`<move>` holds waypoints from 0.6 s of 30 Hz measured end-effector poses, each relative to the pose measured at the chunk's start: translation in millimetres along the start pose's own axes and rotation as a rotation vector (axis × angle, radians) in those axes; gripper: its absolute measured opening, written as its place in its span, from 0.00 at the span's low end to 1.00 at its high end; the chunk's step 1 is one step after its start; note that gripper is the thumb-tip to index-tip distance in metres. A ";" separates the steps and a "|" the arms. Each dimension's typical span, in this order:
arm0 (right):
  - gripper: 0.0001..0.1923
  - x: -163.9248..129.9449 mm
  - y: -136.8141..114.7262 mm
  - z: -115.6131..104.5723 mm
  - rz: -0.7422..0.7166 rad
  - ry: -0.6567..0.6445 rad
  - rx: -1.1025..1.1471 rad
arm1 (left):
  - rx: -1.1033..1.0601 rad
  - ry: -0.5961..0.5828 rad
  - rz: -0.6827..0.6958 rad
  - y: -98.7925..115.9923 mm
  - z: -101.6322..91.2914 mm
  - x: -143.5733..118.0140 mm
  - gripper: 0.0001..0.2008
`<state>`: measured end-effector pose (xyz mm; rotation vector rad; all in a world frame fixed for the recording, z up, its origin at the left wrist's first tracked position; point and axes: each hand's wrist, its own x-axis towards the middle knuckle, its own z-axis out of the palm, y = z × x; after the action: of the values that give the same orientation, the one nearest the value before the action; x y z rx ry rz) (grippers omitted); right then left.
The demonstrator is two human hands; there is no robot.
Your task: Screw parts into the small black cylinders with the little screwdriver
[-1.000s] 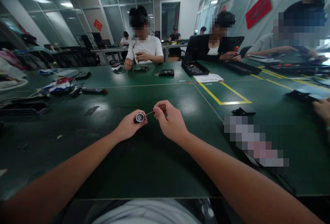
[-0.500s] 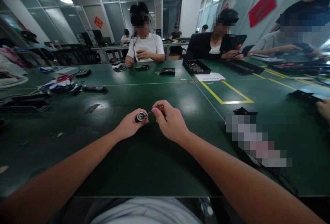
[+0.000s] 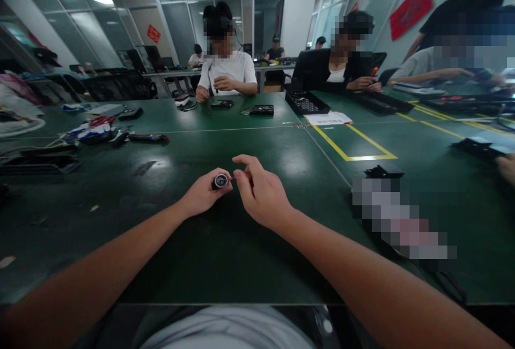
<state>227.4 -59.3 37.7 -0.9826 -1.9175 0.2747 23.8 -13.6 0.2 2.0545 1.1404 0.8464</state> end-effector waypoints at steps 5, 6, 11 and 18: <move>0.11 0.8 0.4 -2.3 -0.074 -0.011 -0.032 | -0.001 0.001 -0.009 0.3 0.2 -0.4 0.10; 0.10 1.0 -0.4 -3.2 -0.084 -0.023 -0.043 | 0.007 -0.003 -0.010 0.7 0.6 -0.5 0.10; 0.14 1.4 -4.8 -5.1 -0.064 -0.034 -0.097 | 0.015 -0.025 0.008 0.5 1.8 -0.5 0.10; 0.12 1.4 -5.9 -5.8 -0.107 -0.066 -0.142 | -0.009 0.045 0.008 -5.2 0.0 0.8 0.11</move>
<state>228.8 -63.4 44.9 -0.9695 -2.0647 0.1111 21.7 -10.7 -3.7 2.0431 1.1511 0.9038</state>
